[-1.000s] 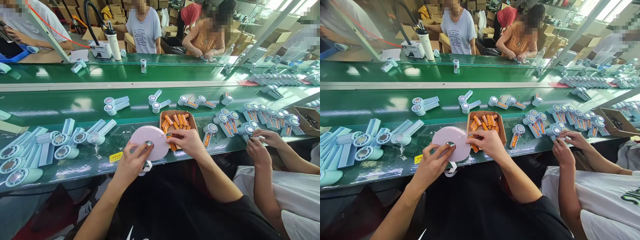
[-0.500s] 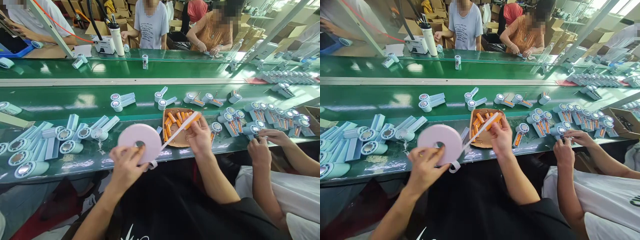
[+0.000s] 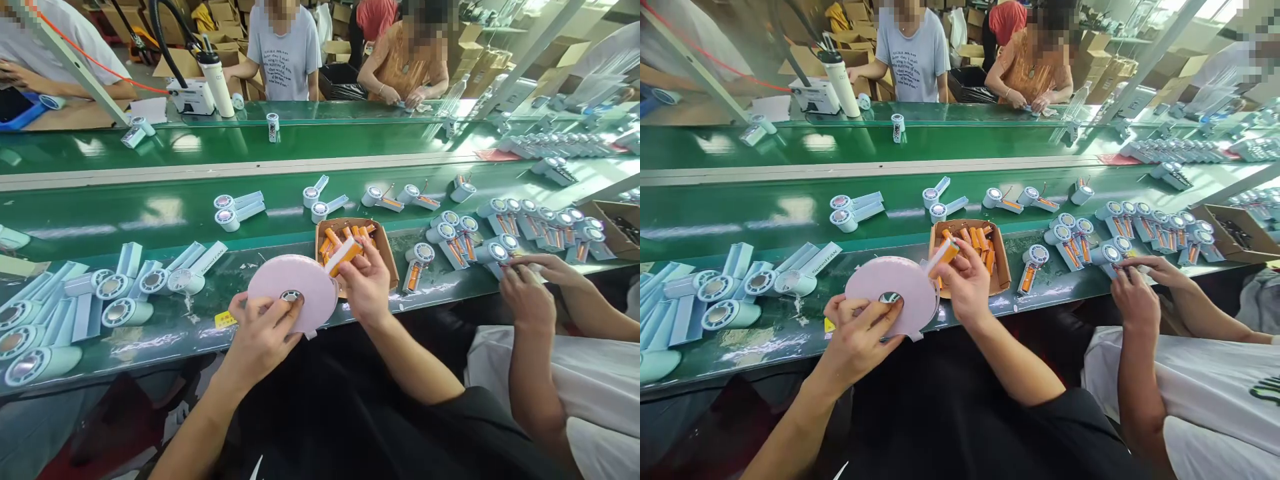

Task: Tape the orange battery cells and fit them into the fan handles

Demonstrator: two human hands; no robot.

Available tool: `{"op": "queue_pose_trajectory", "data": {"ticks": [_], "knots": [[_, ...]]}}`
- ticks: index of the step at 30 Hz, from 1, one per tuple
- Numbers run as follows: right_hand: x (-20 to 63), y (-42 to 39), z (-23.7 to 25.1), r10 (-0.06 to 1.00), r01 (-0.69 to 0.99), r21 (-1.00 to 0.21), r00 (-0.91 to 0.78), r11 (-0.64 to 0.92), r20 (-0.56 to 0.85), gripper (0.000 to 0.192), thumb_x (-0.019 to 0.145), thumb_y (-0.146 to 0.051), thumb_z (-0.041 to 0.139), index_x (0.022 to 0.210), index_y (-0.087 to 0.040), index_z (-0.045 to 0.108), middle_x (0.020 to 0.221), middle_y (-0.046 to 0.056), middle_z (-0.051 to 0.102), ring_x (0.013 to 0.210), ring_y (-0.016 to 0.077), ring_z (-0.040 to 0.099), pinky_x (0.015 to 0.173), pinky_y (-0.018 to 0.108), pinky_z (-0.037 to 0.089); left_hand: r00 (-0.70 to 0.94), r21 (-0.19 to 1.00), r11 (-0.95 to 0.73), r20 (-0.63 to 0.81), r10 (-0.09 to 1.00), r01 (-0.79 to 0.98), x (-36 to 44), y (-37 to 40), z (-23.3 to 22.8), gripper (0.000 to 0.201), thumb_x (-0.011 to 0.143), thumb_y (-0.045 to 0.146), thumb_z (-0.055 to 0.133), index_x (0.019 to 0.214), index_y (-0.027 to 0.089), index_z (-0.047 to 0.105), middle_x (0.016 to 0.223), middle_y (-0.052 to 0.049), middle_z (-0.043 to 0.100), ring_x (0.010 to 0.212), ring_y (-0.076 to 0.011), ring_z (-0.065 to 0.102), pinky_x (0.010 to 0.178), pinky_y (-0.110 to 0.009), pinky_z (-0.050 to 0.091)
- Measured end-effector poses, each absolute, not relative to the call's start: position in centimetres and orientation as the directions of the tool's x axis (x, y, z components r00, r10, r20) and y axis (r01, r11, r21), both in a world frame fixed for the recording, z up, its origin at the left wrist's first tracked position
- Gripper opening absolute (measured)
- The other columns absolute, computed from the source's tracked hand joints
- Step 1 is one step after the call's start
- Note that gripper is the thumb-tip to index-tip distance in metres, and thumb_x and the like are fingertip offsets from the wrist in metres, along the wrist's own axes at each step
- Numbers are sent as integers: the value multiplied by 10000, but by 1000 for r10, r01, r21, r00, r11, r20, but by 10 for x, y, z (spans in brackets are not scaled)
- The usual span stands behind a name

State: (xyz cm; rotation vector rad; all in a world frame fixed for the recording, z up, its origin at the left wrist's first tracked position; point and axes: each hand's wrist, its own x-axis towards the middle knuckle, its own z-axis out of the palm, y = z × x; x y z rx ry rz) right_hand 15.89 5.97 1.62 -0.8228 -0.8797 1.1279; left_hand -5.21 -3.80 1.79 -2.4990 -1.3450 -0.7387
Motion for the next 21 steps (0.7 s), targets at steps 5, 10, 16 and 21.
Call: {"op": "queue_pose_trajectory", "data": {"ticks": [5,10,16,21], "knots": [[245,114,40,765,-251,-779,504,574,401,313,904,-469,784,1183,-366,687,1246,-18,741,1224,176,721,1047,368,627,309,163,-398,396,864,903,-113,-35,-1,450,870,343,744,1319,323,745,1095,-72,766,1107,-328,558,1150,-567,380],[281,84,12,868,-384,-817,427,429,255,440,770,-319,935,1162,-375,744,1072,-40,806,988,124,788,853,220,655,-38,279,-27,224,974,960,-178,-4,-19,619,814,585,754,1352,283,718,1368,-112,689,1311,-400,522,1148,-568,430],[290,58,-16,895,-415,-874,443,253,49,471,708,-315,983,1126,-322,767,991,16,843,886,189,820,764,286,673,226,284,-249,111,968,926,-65,128,6,432,1054,452,477,1365,265,711,1339,-70,734,1278,-277,621,1155,-430,482],[308,69,-3,878,-342,-884,457,320,141,454,743,-316,962,1146,-361,758,1043,19,847,947,231,823,827,392,681,320,152,-305,-86,943,940,51,250,19,416,1051,425,492,1378,268,697,1483,-101,641,1294,-307,635,1036,-421,562]]}}
